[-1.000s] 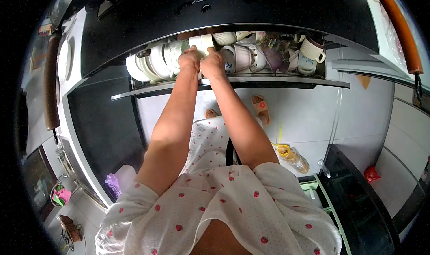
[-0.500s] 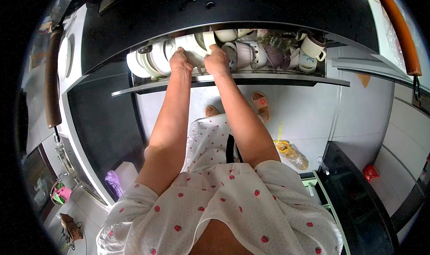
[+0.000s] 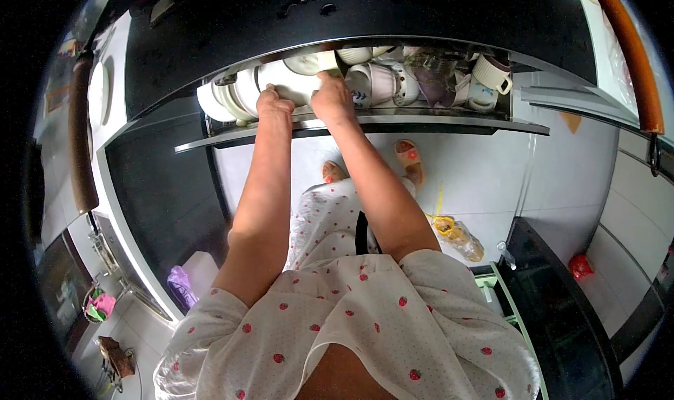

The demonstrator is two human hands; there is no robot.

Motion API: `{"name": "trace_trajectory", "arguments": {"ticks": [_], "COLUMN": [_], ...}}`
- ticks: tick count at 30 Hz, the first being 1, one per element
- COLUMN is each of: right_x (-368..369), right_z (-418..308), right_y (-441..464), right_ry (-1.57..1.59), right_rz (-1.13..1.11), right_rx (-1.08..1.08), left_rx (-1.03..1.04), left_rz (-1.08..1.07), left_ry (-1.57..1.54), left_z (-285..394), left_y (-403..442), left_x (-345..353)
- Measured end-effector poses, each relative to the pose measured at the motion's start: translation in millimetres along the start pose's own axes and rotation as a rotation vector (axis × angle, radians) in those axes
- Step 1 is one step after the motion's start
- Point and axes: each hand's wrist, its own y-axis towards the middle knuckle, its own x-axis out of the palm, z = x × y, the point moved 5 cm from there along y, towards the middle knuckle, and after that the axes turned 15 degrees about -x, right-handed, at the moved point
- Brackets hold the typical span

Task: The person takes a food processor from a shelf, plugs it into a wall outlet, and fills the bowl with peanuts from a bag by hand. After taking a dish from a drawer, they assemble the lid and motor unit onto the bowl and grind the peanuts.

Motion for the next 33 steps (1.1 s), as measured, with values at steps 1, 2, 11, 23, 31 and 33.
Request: {"name": "trace_trajectory", "arguments": {"ticks": [1, 2, 11, 23, 31, 33], "right_x": [-4, -5, -5, 9, 24, 30], "right_z": [-4, -6, -1, 19, 41, 48], "right_y": [-1, -2, 1, 14, 12, 15], "right_ry": [-0.003, -0.005, -0.042, -0.033, -0.033, -0.019], "right_rz": [-0.023, -0.047, -0.075, -0.228, -0.323, -0.309], "right_rx": [0.016, 0.031, 0.115, 0.213, 0.244, 0.249], "left_rx": [-0.003, -0.011, -0.049, 0.002, -0.010, -0.020], "left_rz": [0.001, -0.003, 0.039, 0.021, 0.013, -0.018], "left_ry": [-0.001, -0.024, -0.128, -0.205, -0.236, -0.250], "left_z": [0, 2, 12, 11, 2, 1], "left_y": [4, 7, 23, -1, -24, -28], "left_x": [-1, -2, -27, -23, -29, -29]}}
